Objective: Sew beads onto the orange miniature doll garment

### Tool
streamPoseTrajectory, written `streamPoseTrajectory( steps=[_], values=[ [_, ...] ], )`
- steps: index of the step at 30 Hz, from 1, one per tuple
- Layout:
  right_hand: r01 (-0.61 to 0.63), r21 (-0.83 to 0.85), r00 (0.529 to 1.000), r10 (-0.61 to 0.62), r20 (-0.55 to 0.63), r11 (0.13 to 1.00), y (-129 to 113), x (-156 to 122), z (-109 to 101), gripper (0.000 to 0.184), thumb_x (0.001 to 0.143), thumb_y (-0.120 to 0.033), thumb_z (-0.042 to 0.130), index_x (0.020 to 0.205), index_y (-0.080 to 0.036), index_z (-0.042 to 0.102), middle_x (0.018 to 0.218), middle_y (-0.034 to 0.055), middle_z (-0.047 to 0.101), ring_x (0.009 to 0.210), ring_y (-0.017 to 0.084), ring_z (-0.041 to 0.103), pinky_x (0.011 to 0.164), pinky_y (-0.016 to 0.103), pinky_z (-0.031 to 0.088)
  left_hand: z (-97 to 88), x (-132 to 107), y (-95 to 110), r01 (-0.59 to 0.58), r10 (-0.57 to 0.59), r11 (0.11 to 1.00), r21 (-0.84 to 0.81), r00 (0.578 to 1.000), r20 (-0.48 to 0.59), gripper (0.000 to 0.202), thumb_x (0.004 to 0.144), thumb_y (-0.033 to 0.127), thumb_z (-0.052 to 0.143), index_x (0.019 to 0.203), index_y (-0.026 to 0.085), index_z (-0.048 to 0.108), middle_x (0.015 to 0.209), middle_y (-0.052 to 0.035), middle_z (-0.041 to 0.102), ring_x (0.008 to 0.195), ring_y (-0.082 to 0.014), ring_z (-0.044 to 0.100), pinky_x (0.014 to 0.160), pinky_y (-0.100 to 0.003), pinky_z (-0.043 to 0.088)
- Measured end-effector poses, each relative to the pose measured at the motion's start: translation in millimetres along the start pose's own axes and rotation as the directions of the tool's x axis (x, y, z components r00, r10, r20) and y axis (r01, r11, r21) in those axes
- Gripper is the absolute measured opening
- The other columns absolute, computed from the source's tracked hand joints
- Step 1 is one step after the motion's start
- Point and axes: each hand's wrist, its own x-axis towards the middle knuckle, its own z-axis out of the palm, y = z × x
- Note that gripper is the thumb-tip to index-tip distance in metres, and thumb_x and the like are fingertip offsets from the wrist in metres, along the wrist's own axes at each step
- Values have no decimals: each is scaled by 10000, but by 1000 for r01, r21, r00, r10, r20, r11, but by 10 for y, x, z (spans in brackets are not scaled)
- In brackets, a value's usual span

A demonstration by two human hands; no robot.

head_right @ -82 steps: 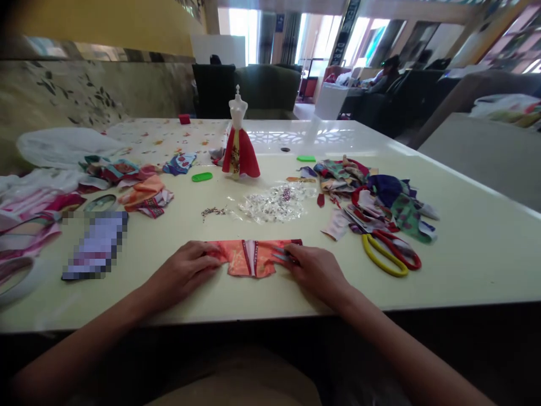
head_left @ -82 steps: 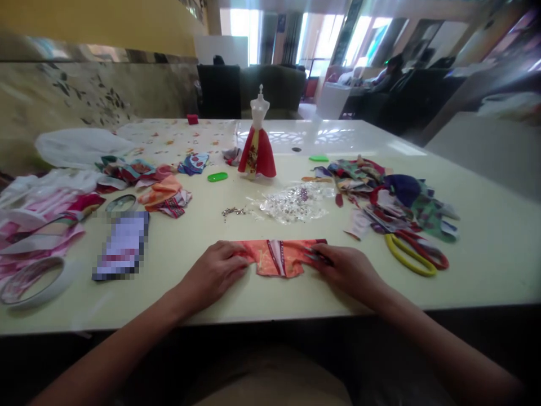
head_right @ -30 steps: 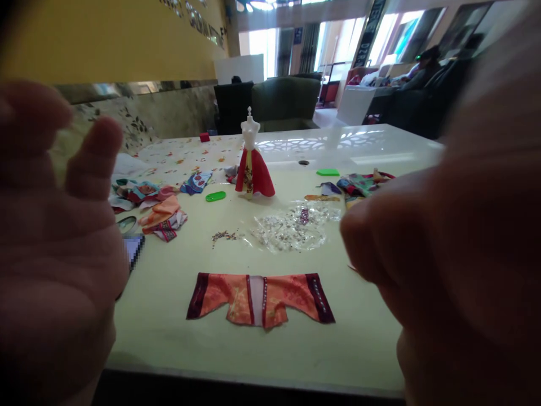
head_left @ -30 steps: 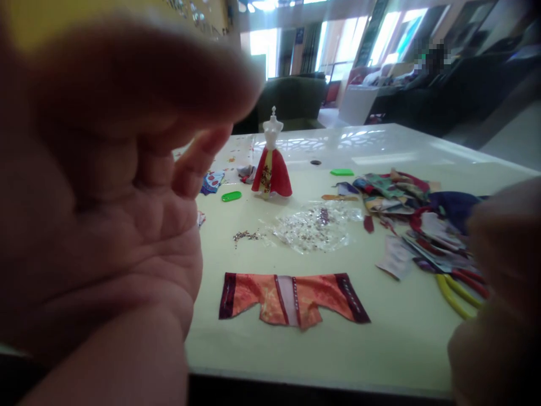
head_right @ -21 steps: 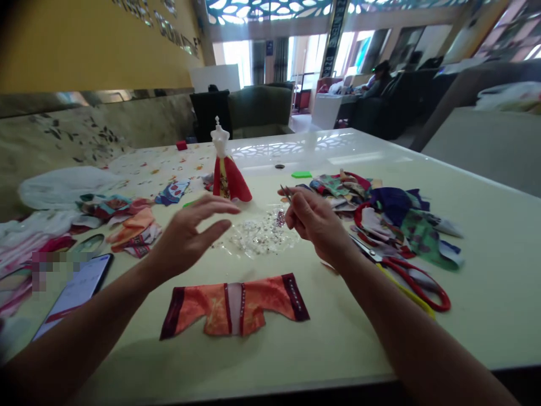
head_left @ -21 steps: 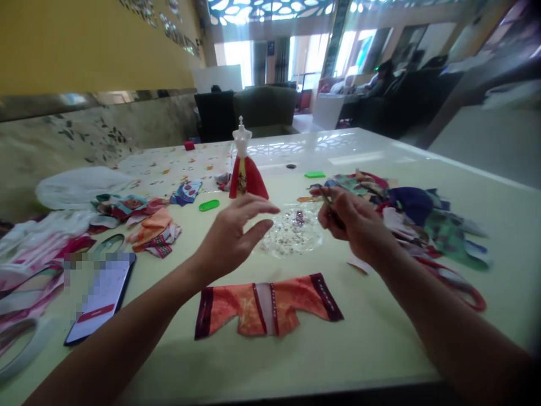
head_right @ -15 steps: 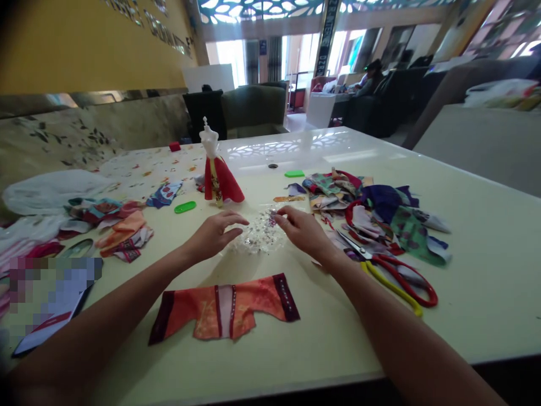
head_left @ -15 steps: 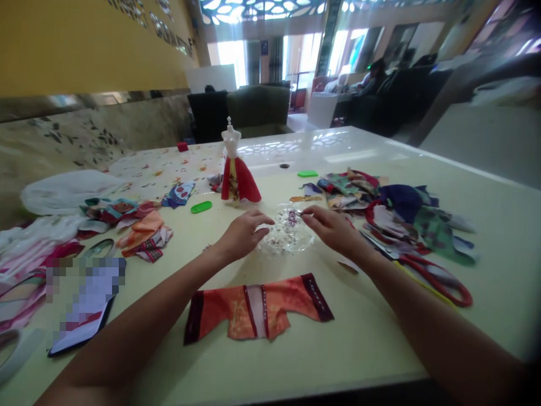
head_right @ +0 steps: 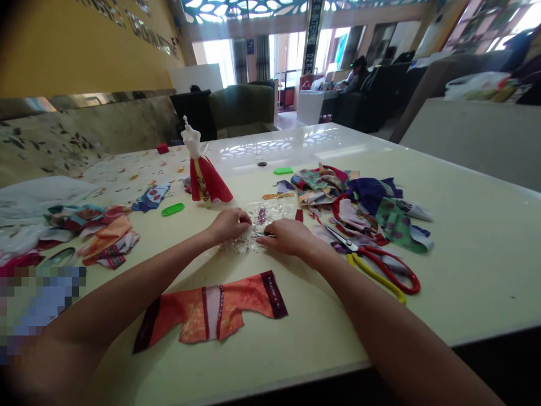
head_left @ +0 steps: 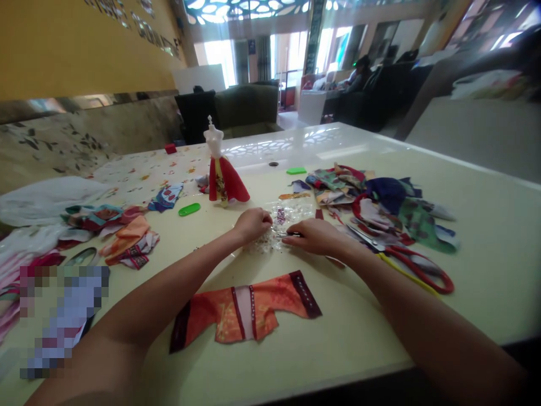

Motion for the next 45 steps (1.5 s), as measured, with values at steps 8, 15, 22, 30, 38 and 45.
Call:
streamPoseTrajectory(
  steps=[8, 15, 22, 30, 38, 45],
  values=[
    [20, -26, 999, -19, 28, 999, -10, -20, -34, 392, 898, -516, 445, 898, -222, 704, 892, 81, 711, 784, 191, 622, 568, 261, 272, 87, 95, 63, 43, -43, 999, 28, 999, 26, 197, 714, 209, 603, 812, 172, 769, 791, -63, 737, 699, -173, 609, 650, -252, 414],
    [12, -24, 999, -11, 39, 1000, -29, -24, -28, 396, 888, -527, 458, 916, -221, 707, 916, 92, 711, 803, 203, 624, 595, 263, 321, 84, 133, 43, 30, -31, 1000, 5, 998, 54, 223, 735, 249, 577, 784, 158, 775, 709, -61, 720, 633, -163, 588, 616, -255, 398],
    [9, -28, 1000, -8, 26, 1000, -39, -26, -23, 372, 871, -518, 483, 907, -221, 705, 906, 90, 711, 803, 214, 630, 567, 266, 312, 48, 175, 47, 83, -78, 994, -68, 994, 73, 172, 670, 191, 616, 738, 149, 768, 670, -45, 708, 610, -147, 573, 597, -237, 401],
    [-8, -26, 1000, 9, 15, 1000, -88, -35, -7, 379, 868, -523, 488, 872, -210, 703, 899, 99, 706, 811, 225, 641, 566, 269, 330, -81, 196, -7, 187, -168, 945, -267, 981, 94, 136, 644, 211, 651, 697, 123, 742, 602, -13, 655, 570, -122, 531, 550, -231, 370],
    [14, 24, 1000, -14, 13, 1000, -37, -10, -1, 377, 869, -517, 499, 923, -219, 724, 923, 85, 719, 811, 200, 641, 607, 261, 370, -322, 97, -149, 247, -279, 794, -556, 960, 28, 152, 642, 275, 691, 697, 135, 711, 593, 6, 609, 585, -101, 487, 618, -247, 390],
    [25, 73, 995, -18, -98, 997, 27, -13, -28, 437, 905, -549, 430, 1058, -233, 690, 1047, 74, 710, 939, 232, 633, 687, 277, 390, -453, -415, -57, 330, -341, 477, -815, 924, 174, 184, 701, 292, 698, 782, 129, 669, 923, -99, 721, 741, -117, 644, 619, -217, 439]
  ],
)
